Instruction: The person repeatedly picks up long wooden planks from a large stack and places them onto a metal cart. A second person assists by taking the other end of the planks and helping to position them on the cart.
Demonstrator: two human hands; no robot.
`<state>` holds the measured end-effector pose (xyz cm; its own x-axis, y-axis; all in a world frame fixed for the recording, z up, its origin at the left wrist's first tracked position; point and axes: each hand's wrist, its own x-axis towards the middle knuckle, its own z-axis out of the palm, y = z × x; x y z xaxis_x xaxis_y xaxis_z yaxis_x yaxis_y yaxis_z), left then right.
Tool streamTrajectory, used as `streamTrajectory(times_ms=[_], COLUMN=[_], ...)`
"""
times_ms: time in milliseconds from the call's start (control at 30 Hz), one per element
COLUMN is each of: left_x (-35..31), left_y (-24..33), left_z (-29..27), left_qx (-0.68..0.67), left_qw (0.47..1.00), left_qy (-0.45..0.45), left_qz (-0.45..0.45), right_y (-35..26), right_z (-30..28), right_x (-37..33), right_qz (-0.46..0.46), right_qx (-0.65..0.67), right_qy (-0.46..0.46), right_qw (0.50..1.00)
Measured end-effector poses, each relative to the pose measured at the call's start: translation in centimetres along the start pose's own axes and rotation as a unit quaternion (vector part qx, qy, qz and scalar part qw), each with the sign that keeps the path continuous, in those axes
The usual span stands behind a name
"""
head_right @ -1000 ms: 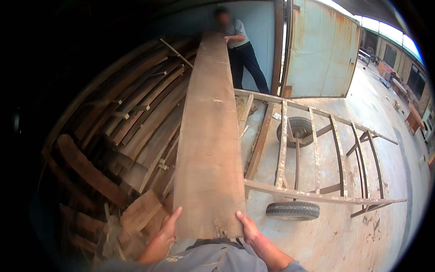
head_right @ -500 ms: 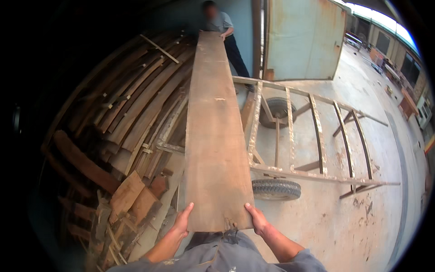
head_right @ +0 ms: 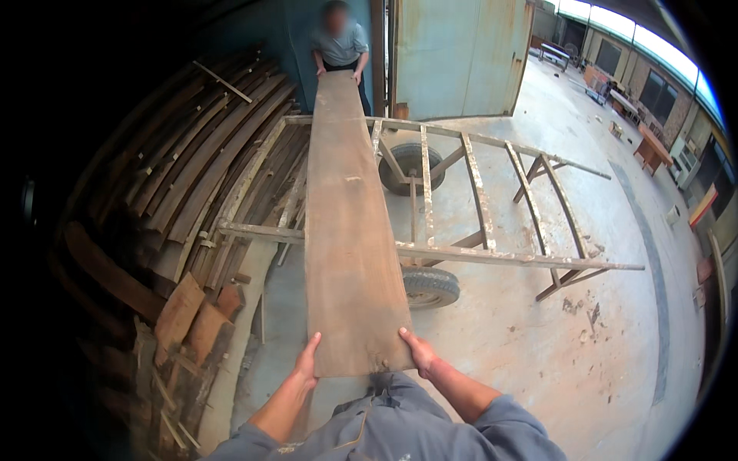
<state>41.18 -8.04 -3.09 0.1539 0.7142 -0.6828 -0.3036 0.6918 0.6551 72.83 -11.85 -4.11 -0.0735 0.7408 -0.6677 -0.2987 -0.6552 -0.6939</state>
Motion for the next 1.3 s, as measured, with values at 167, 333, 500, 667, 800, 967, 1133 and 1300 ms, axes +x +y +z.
streamTrajectory(times_ms=[167, 333, 500, 667, 800, 967, 1133, 1300], left_x=[-1.6, 0.3, 1.8, 4.9, 6.0, 7.4, 6.4, 8.7], left_y=[-5.0, -14.0, -20.4, -25.1, -25.3, -26.2, -25.0, -28.1], left_z=[5.1, 8.3, 12.3, 13.9, 15.3, 14.5, 15.1, 12.2], left_qx=[0.027, 0.011, 0.005, 0.008, 0.041, 0.056, 0.104, 0.119], left_qw=[0.999, 0.997, 0.996, 0.997, 0.992, 0.991, 0.982, 0.984], left_qy=[0.018, 0.018, 0.047, 0.063, 0.104, 0.098, 0.129, 0.098], left_qz=[-0.044, -0.071, -0.069, -0.052, -0.063, -0.075, -0.094, -0.086], right_y=[2.5, 7.2, 9.5, 11.3, 12.4, 13.7, 13.3, 14.3], right_z=[-7.1, -15.4, -22.6, -27.2, -28.3, -29.2, -28.3, -28.5], right_x=[-1.8, -1.9, -0.9, 1.4, 3.3, 4.5, 4.2, 5.0], right_qz=[0.053, 0.040, 0.059, 0.055, 0.049, 0.068, 0.051, 0.072], right_qx=[0.025, 0.022, -0.017, -0.029, -0.038, -0.072, -0.062, -0.083], right_qy=[0.011, 0.010, 0.024, 0.012, 0.009, -0.001, 0.021, 0.035], right_qw=[0.998, 0.999, 0.998, 0.998, 0.998, 0.995, 0.997, 0.993])
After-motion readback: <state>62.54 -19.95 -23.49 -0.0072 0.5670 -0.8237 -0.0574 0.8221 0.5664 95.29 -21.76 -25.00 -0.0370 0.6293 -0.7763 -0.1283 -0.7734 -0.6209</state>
